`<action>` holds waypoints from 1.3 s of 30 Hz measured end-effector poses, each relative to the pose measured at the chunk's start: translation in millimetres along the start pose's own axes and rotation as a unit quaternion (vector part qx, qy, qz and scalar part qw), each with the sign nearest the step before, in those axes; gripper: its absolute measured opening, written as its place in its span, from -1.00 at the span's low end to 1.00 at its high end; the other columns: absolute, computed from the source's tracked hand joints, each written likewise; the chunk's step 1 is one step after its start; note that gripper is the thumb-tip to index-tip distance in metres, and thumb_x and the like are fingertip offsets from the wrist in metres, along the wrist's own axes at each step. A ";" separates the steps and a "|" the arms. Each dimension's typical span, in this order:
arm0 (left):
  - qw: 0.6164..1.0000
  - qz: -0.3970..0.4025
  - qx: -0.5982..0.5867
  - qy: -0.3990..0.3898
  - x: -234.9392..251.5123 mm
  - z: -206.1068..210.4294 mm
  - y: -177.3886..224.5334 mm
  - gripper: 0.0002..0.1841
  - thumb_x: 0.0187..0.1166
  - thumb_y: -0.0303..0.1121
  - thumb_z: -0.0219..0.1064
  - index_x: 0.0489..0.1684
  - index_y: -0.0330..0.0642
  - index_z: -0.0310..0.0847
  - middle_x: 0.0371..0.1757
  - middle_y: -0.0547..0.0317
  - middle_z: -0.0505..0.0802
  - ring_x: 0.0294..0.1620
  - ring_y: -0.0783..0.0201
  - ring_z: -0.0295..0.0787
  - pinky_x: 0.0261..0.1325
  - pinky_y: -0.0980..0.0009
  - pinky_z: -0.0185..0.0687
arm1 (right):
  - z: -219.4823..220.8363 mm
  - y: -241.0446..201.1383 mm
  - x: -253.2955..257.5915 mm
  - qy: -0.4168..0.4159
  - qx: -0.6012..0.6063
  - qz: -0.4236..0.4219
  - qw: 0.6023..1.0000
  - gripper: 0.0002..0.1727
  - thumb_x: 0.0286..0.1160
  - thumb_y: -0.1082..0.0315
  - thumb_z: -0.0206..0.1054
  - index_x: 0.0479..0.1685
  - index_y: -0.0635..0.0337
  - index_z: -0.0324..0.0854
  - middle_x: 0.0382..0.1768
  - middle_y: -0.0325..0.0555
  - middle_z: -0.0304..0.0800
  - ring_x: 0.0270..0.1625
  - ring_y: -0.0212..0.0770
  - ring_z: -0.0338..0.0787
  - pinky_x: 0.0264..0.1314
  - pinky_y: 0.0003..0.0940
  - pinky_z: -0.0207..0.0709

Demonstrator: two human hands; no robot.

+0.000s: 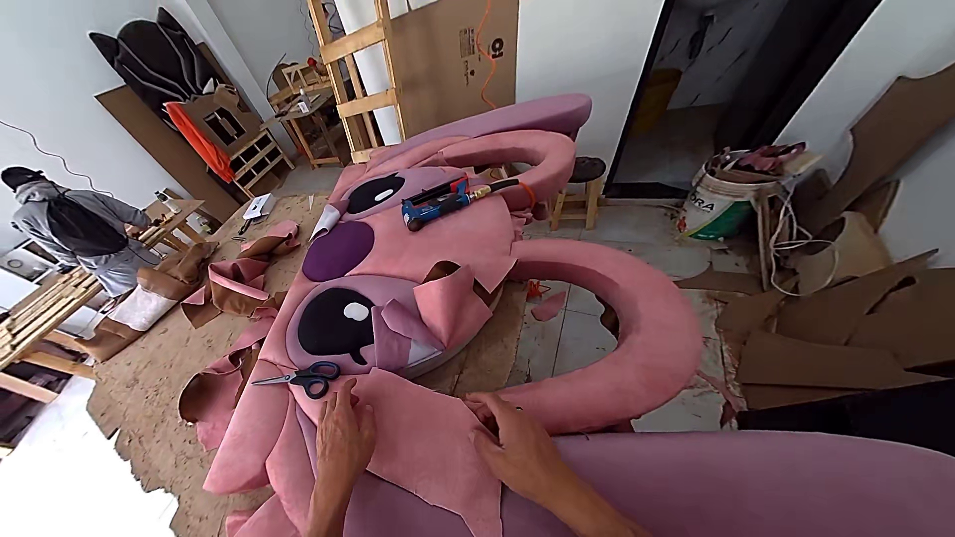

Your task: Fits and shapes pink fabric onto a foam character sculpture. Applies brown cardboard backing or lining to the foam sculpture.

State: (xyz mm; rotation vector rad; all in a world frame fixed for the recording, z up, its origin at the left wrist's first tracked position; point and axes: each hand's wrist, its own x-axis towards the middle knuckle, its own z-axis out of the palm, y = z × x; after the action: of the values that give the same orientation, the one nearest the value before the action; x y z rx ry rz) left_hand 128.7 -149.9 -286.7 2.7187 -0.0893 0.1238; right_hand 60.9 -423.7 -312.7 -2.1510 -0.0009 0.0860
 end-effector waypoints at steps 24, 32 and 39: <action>0.908 -0.032 -0.412 -0.070 -5.8 -37.5 -34.6 -0.61 0.66 -0.42 0.15 0.42 -0.24 0.63 -0.18 0.02 0.88 -0.21 0.22 0.82 -0.08 0.30 0.76 | -4.9 30.2 -34.3 0.097 -0.011 -0.225 0.969 -0.55 0.29 0.45 0.27 0.18 -0.08 0.82 -0.05 -0.19 0.84 0.01 -0.21 0.82 0.04 -0.21 0.74; 0.866 -0.020 -0.489 -0.102 -15.2 -51.3 -38.6 -0.52 0.48 -0.54 -0.10 0.19 -0.39 0.74 0.13 -0.08 0.90 0.06 0.21 0.86 0.13 0.29 0.76 | -2.8 35.1 -36.9 0.170 0.040 -0.291 0.941 -0.74 0.49 0.31 0.31 0.03 -0.10 0.86 -0.20 -0.26 0.80 -0.15 -0.43 0.75 -0.11 -0.52 0.67; 0.871 0.050 -0.484 -0.062 -20.8 -59.7 -33.9 -0.66 0.50 -0.61 0.20 0.18 -0.43 0.75 -0.01 -0.11 0.94 -0.04 0.19 0.93 0.11 0.31 0.85 | -6.6 35.4 -35.0 0.207 0.084 -0.293 0.930 -0.77 0.62 0.22 0.27 -0.04 -0.11 0.88 -0.27 -0.32 0.79 -0.23 -0.54 0.71 -0.18 -0.66 0.62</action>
State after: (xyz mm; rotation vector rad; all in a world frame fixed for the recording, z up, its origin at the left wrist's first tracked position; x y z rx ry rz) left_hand 106.4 -93.7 -248.1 1.7077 -0.2532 -0.0605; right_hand 25.2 -449.8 -336.5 -1.8781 -0.3763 -0.6904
